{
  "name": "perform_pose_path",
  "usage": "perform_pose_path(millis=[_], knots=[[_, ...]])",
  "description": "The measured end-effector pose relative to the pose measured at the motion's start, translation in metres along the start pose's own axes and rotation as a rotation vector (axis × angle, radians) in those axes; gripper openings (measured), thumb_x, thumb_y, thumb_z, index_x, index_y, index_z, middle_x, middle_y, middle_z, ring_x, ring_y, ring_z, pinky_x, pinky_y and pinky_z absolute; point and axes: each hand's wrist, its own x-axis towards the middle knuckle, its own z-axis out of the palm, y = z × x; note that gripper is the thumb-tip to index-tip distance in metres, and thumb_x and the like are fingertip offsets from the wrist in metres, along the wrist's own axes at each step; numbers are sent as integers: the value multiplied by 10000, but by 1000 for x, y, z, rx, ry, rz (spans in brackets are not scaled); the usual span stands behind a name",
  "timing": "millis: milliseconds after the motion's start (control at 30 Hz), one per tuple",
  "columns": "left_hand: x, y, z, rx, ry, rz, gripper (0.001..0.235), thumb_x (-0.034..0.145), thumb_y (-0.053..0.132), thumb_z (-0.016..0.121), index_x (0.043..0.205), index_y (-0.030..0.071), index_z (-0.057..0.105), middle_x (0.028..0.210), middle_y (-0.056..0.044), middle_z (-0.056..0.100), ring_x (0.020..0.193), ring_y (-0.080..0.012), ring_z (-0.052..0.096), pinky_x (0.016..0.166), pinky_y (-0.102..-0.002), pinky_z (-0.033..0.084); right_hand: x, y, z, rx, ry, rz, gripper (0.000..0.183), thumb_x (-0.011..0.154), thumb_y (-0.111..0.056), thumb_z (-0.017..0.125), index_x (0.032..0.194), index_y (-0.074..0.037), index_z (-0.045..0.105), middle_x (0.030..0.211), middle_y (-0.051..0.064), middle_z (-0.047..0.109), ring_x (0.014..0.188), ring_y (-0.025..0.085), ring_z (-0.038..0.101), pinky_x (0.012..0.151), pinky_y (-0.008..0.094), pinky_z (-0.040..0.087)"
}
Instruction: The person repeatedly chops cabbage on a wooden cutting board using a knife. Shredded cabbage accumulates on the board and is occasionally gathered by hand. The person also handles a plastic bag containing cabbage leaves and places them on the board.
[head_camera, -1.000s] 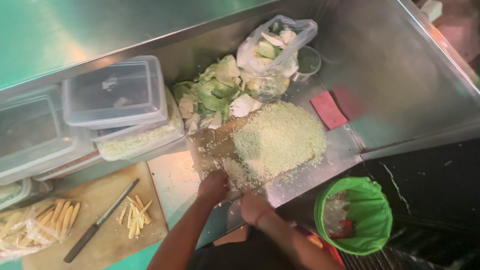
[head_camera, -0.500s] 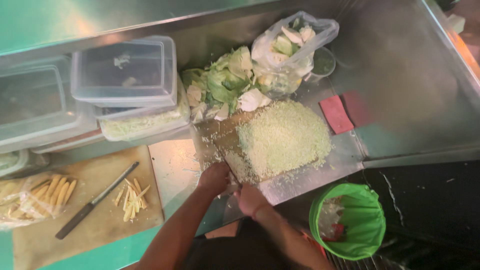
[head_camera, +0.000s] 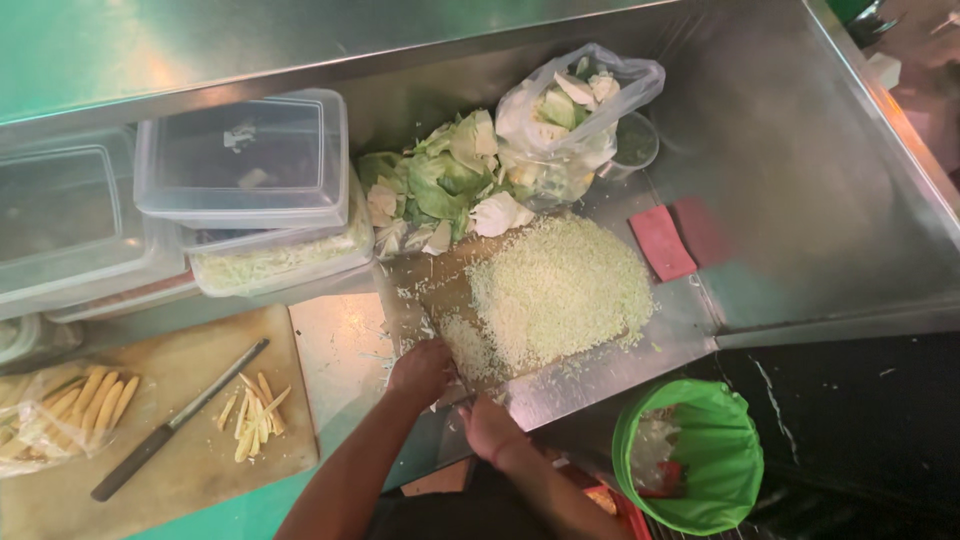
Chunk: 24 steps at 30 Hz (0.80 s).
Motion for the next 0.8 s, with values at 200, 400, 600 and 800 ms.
perform_pose_path(millis=[200,400,600,800], knots=[[-5,-3,7,70,-20,-28,213,787,244,778,983,175,732,1205,-23,667,1235,-238,589,1049,-385,498,-6,5,10,-49,-29,-1,410,1053,-390,512,1163,3,556,1044,275,710,995,450,693,886,538,537],[-24,7,1,-37,144,38,412,701,205,797,1107,170,735,1231,-74,660,1199,-321,589,956,-469,504,-15,27,35,14,96,70,414,1028,-392,543,1147,4,556,1024,271,707,976,451,693,870,537,547],[-27,21,-39,-6,20,-34,199,788,297,799,858,130,717,1057,-32,657,1085,-267,629,919,-424,545,-11,62,-37,74,285,-40,391,992,-402,585,1044,-15,609,984,257,719,942,459,686,818,538,534],[38,6,-57,79,232,83,175,887,197,682,1035,107,702,1194,-98,652,1206,-318,585,1049,-437,483,-42,22,-92,217,321,-46,447,999,-458,593,1032,-12,588,842,231,720,838,434,703,736,504,540]])
